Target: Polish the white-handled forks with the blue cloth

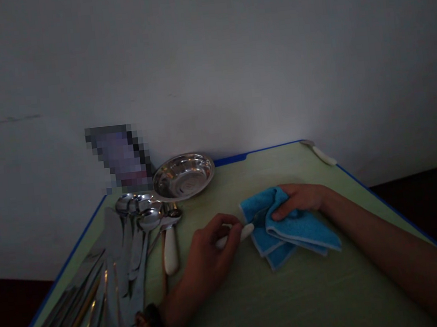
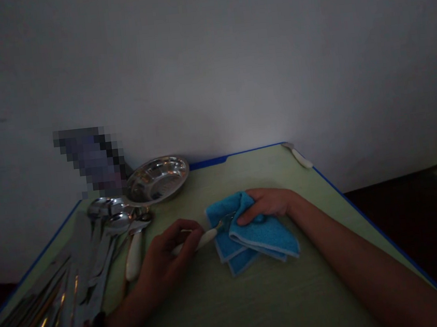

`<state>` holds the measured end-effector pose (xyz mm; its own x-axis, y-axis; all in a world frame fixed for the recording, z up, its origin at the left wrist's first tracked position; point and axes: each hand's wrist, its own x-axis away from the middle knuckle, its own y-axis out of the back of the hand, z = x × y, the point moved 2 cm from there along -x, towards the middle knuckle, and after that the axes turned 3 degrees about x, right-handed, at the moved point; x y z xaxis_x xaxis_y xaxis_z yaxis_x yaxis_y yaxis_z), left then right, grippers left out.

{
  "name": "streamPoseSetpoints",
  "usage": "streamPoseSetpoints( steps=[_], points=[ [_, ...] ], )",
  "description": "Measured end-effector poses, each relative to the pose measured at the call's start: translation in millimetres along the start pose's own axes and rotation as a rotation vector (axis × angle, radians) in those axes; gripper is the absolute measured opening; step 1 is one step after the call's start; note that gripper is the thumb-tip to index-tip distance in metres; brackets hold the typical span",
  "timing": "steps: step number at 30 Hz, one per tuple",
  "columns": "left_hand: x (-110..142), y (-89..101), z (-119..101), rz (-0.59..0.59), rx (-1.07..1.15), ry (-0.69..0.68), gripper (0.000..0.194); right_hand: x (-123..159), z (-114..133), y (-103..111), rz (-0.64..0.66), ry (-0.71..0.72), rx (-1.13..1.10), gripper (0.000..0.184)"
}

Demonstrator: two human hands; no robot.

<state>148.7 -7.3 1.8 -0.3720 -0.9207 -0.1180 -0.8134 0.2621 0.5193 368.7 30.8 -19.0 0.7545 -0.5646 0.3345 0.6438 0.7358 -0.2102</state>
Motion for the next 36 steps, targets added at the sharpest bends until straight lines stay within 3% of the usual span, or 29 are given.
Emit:
streamPoseSetpoints(
  steps=[6, 10, 14, 19, 24, 30, 33, 36],
  points=[
    [1, 3.8, -3, 0.018, 0.012, 0.002, 0.016, 0, 1, -3, 0.016, 0.001, -0.029, 0.038],
    [-3, 4.2, -1, -0.002, 0.162, 0.139, 0.019, 1, -5, 1, 0.058, 0.064, -0.193, 0.052],
    [-5, 3.1, 2, 0.014, 0.291, 0.24, 0.022, 0, -8, 5, 0.059, 0.124, -0.184, 0.052],
    [-7, 3.8, 4, 0.023, 0.279, 0.213, 0.023, 0, -7, 4, 0.03, 0.121, -0.201, 0.05],
    [-5, 6.5, 1, 0.044, 0.102, 0.101, 0.025, 0, -6, 2, -0.005, 0.093, -0.187, 0.047],
    [-3, 4.5, -9, 0.177, -0.015, 0.052, 0.033, -3, -12, 7, -0.198, 0.093, -0.294, 0.034],
    [-3, 3.9, -10, 0.145, -0.031, 0.066, 0.034, -6, -11, 9, -0.281, 0.122, -0.384, 0.021],
    [-4, 3.7, -10, 0.115, -0.033, 0.057, 0.033, -6, -10, 9, -0.279, 0.065, -0.436, 0.023]
  ],
)
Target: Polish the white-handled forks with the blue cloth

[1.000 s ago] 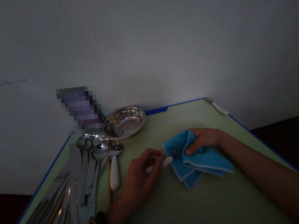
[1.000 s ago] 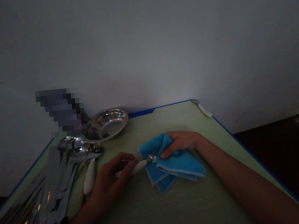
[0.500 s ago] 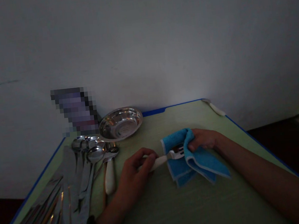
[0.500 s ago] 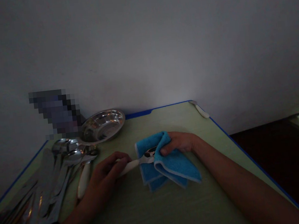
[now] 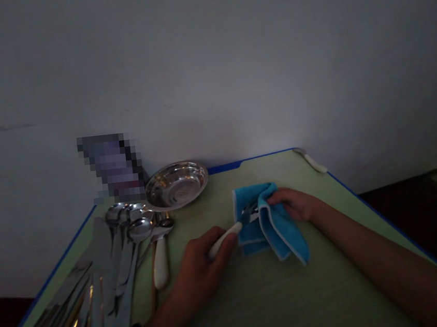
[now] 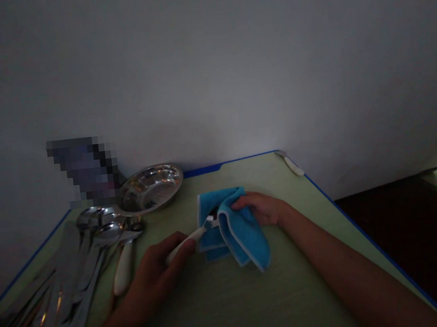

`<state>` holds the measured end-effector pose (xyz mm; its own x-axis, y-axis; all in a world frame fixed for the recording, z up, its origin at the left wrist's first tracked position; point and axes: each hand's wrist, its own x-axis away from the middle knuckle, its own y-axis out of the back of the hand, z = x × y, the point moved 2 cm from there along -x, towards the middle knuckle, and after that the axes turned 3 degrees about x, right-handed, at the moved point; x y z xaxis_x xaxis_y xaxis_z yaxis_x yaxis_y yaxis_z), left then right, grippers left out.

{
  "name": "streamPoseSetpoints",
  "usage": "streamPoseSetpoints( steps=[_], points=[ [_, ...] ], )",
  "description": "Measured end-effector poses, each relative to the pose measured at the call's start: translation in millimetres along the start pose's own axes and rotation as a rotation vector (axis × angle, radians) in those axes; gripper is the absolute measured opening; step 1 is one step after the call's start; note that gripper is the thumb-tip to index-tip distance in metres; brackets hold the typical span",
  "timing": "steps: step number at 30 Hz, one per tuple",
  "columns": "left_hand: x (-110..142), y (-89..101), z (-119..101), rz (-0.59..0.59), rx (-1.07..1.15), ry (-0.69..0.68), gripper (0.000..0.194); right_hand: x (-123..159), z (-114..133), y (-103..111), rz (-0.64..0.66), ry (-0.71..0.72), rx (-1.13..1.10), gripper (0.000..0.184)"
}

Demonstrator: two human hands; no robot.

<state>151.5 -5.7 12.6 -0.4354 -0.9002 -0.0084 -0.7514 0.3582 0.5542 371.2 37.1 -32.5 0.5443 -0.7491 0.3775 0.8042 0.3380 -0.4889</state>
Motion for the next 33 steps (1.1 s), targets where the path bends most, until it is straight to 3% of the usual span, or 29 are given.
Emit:
streamPoseSetpoints(
  steps=[5, 15, 25, 33],
  points=[
    [1, 0.1, -1, 0.005, 0.001, 0.025, 0.033, 1, 1, 3, -0.038, 0.003, 0.04, 0.036],
    [0, 3.1, 2, -0.142, 0.053, 0.06, 0.03, -2, 5, -1, -0.018, 0.068, -0.022, 0.035],
    [0, -1.4, 5, -0.05, -0.017, 0.056, 0.032, 0, 4, -8, -0.055, 0.059, -0.039, 0.018],
    [-1, -0.8, 4, -0.034, -0.047, 0.036, 0.033, 0, 4, -9, -0.044, 0.018, 0.014, 0.023]
  ],
)
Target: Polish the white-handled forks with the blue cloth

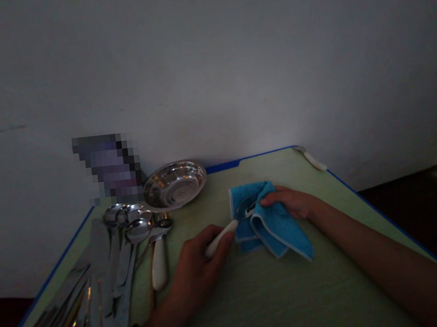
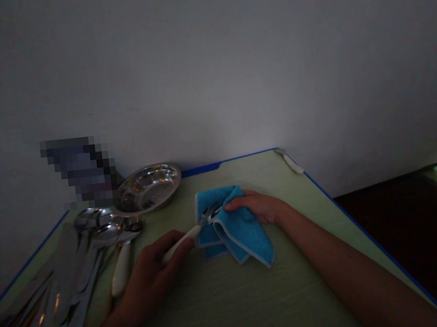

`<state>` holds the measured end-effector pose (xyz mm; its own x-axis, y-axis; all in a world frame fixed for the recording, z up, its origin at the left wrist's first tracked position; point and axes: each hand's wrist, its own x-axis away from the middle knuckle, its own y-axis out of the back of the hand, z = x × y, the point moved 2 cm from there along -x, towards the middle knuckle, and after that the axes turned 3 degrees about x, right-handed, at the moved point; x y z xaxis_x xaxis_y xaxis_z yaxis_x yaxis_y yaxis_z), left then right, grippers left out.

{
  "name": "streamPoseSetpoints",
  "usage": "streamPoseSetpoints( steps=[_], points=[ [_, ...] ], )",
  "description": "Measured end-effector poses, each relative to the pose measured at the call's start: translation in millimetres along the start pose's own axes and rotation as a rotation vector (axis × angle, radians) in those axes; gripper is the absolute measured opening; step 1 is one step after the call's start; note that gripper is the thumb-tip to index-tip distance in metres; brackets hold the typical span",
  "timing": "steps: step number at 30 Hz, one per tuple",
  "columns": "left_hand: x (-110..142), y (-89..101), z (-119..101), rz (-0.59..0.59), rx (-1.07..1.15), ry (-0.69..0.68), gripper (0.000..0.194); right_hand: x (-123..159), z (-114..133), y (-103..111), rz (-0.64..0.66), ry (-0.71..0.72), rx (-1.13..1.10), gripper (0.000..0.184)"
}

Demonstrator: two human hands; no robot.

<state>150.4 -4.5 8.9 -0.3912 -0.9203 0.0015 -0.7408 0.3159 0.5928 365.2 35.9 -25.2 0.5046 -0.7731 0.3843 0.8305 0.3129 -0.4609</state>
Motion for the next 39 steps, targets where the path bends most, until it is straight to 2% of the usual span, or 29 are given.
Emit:
streamPoseSetpoints(
  steps=[5, 9, 13, 17, 22, 24, 30, 36, 39],
  points=[
    [1, 0.2, -1, -0.006, 0.019, -0.014, 0.032, 1, 0, 1, 0.007, -0.001, -0.025, 0.021],
    [1, -0.1, 1, -0.006, 0.029, -0.034, 0.032, -1, 2, 4, -0.053, 0.09, -0.091, 0.016],
    [0, -1.4, 1, 0.026, 0.003, -0.021, 0.033, -3, 1, 4, -0.066, 0.124, -0.081, 0.021],
    [-1, -3.4, 1, 0.075, 0.0, 0.0, 0.034, -1, 0, 1, 0.033, 0.092, 0.05, 0.031],
    [-2, -5.1, 3, 0.065, -0.014, 0.003, 0.033, -1, 1, -5, 0.112, 0.122, 0.216, 0.035],
    [-1, -5.6, 4, 0.068, -0.032, 0.002, 0.032, -3, 2, -6, 0.084, 0.17, 0.289, 0.035],
    [1, -5.8, 2, 0.103, -0.079, -0.035, 0.029, -7, 3, -5, -0.109, 0.305, 0.606, 0.033],
    [2, -6.1, 3, 0.115, -0.1, -0.049, 0.03, -7, 6, -10, -0.148, 0.344, 0.802, 0.031],
    [2, -6.1, 3, 0.116, -0.109, -0.055, 0.032, -4, 9, -15, -0.102, 0.319, 0.871, 0.03]
  ],
)
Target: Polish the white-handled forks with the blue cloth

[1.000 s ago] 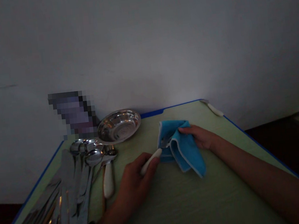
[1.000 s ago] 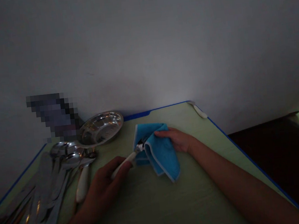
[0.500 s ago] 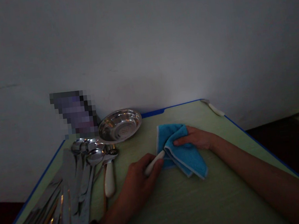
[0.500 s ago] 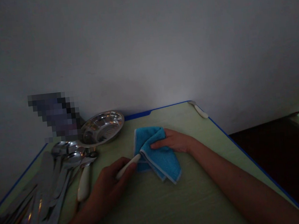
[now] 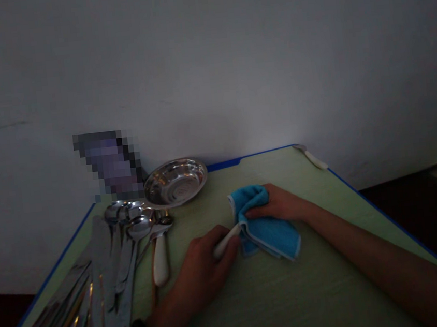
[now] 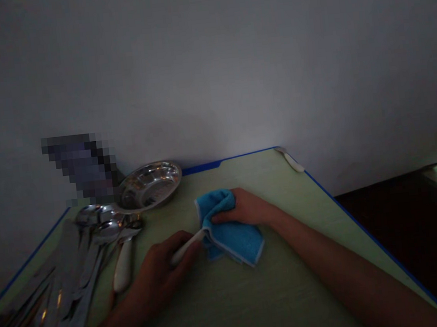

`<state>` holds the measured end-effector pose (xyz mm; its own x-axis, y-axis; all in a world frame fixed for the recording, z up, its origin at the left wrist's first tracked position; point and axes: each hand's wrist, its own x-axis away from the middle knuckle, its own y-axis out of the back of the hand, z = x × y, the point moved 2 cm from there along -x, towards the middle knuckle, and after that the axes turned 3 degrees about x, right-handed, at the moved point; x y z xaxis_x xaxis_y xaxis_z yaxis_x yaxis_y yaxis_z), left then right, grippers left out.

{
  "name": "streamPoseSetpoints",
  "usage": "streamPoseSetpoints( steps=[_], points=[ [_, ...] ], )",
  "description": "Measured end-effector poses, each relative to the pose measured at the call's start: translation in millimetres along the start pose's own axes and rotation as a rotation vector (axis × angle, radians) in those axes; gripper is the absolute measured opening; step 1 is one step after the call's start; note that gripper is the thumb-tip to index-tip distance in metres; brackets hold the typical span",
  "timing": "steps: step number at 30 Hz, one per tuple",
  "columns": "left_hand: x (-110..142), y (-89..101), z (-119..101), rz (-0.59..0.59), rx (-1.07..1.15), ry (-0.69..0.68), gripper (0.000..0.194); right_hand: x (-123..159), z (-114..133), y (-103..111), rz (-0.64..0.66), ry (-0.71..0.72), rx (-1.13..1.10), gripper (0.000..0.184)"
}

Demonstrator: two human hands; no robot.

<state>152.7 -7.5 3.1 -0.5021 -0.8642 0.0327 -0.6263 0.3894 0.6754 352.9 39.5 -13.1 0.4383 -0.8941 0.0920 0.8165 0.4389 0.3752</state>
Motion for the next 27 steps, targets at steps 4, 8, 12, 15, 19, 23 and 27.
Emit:
streamPoseSetpoints(
  steps=[4, 8, 12, 15, 19, 23, 27],
  points=[
    [0, 0.4, -2, -0.006, 0.025, -0.013, 0.03, 2, 4, 4, 0.174, -0.009, 0.005, 0.025],
    [1, 1.7, 0, -0.094, 0.188, 0.015, 0.02, 5, -4, 10, 0.356, -0.07, -0.174, 0.027],
    [3, 4.8, 5, -0.225, 0.342, 0.089, 0.021, 5, -9, 10, 0.396, -0.104, -0.352, 0.034],
    [3, 7.2, 6, -0.349, 0.489, 0.141, 0.023, 5, -8, 7, 0.371, -0.103, -0.387, 0.035],
    [0, 7.5, 4, -0.452, 0.7, 0.186, 0.023, 3, -6, 5, 0.346, -0.086, -0.365, 0.035],
    [-3, 7.1, 3, -0.462, 0.85, 0.074, 0.032, 3, -4, 5, 0.334, -0.081, -0.321, 0.035],
    [-2, 6.0, 5, -0.4, 0.88, 0.01, 0.036, 4, 2, 5, 0.315, -0.103, -0.155, 0.031]
  ],
)
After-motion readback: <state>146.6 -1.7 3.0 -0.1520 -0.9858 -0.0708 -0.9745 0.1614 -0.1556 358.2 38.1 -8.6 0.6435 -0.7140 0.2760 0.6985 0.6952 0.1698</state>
